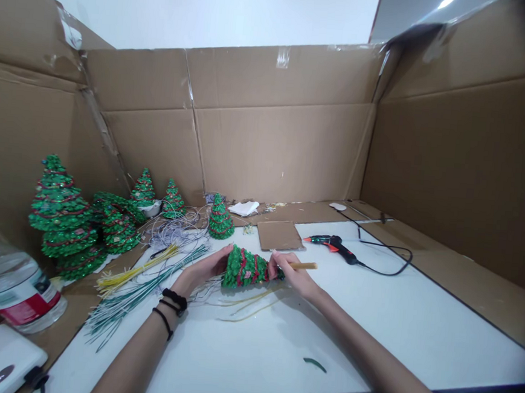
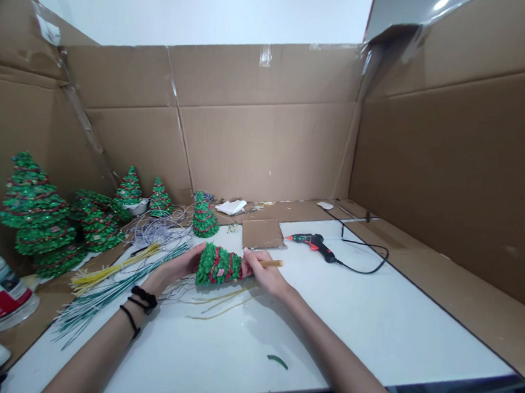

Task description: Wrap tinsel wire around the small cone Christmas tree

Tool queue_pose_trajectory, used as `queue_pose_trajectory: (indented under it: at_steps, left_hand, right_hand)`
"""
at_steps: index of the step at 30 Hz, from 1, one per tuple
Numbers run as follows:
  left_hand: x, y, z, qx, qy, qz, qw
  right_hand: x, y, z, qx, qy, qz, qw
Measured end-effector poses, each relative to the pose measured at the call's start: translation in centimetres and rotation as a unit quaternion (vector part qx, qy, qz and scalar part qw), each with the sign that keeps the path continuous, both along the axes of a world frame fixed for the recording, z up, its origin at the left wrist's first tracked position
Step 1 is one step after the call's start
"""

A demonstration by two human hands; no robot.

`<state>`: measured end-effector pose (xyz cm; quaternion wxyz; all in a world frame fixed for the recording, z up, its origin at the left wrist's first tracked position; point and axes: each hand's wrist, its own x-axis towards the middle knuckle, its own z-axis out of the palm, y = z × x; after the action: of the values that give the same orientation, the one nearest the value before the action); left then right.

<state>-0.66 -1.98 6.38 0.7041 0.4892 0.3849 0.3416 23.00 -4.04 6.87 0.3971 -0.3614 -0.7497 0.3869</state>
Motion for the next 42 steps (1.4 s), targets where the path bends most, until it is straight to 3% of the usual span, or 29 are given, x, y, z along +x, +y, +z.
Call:
queue_pose_trajectory:
  at_steps: [7,15,21,30,36,42]
  left_hand:
    - [0.5,-0.6,0.2,0.003,0.021,0.028,0.999]
    - [2.4,-1.5,1.1,-0.007,0.048,0.041,0.998]
    - [3.3,-2.0,1.3,0.057,0.030,0.052,0.997]
    - [3.6,-2.4,1.4,0.027,0.038,0.036,0.998]
    - [3.9,-2.7,1.7,0.028,0.020,0.055,0.998]
    - [3.8,-2.1,1.0,0.036,0.002,0.090,0.995]
  right_hand:
    - [-0.2,-0.3,-0.4,0.064,-0.051,0.005,0.997]
    - [-0.5,0.1,-1.0,0.028,0.002,-0.002,1.000]
    - [-0.9,0.5,-1.3,-0.009,0.029,-0.012,0.999]
    - [-1.3,0.1,-1.3,0.011,0.014,-0.048,0.999]
    - [-1.5,0.1,-1.4,0.010,0.014,-0.056,0.998]
    - [-1.6,0.2,-1.5,0.019,0.006,-0.063,0.998]
